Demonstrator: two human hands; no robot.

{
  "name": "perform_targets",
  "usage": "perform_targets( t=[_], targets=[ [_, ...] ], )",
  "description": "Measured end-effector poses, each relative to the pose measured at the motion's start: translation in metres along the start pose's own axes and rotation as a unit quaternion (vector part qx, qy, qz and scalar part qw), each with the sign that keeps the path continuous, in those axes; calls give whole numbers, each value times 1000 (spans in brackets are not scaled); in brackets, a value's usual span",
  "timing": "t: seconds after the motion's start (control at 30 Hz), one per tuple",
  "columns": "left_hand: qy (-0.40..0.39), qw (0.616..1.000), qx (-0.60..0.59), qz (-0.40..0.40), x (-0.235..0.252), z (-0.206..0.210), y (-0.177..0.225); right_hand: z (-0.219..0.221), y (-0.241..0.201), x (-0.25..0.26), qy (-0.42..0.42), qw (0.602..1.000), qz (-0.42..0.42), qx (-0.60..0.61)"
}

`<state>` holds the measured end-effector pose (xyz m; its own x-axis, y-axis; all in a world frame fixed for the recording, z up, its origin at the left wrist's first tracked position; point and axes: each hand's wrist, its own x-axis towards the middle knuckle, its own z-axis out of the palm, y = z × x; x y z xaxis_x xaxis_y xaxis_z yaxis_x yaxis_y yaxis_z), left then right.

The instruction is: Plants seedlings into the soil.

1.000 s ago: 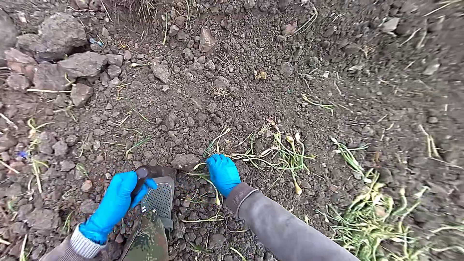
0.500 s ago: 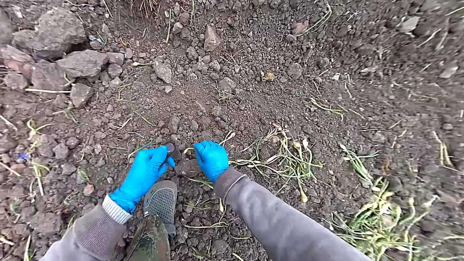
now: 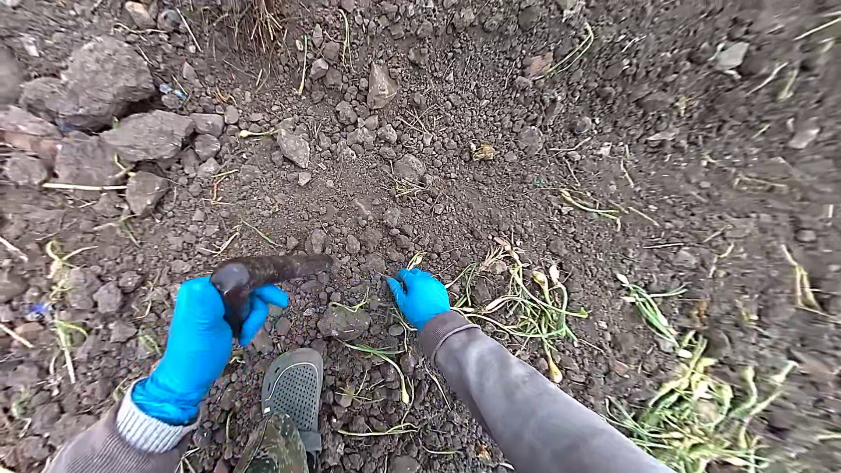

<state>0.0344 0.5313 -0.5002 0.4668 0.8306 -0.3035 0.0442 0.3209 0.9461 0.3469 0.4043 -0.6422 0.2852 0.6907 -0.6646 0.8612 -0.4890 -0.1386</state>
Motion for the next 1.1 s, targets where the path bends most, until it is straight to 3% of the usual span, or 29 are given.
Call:
perform_targets(
  t=[0.17,0.27,0.4,0.47,0.57,0.6,0.67,0.73,0.8,0.93,1.1],
  targets=[
    [-16,994,85,-70,49,8,-15,6,-26,-19,145,983,-105,40],
    [-19,986,138,-87,67,5,28,7,-48,-23,140,980,-128,55],
    [-35,996,71,-37,65,11,63,8,-55,-9,173,972,-141,73],
    [-27,991,119,-59,69,28,38,-2,-60,-2,201,963,-164,79],
    [-61,964,213,-144,73,37,-43,-22,-78,9,216,953,-210,36],
    [-65,964,204,-159,73,36,-53,-27,-86,14,202,953,-224,5],
    [-46,970,159,-177,67,31,-49,-33,-109,21,93,967,-229,-58],
    [-28,977,140,-161,62,22,-28,-23,-134,33,-49,972,-207,-100],
    [-8,984,127,-126,52,17,-20,0,-144,37,-119,972,-178,-96],
    [0,990,78,-117,40,-7,-43,11,-137,33,-89,977,-182,-61],
    [-31,996,65,-59,46,-9,36,-6,-88,17,41,969,-241,-30]
  ],
)
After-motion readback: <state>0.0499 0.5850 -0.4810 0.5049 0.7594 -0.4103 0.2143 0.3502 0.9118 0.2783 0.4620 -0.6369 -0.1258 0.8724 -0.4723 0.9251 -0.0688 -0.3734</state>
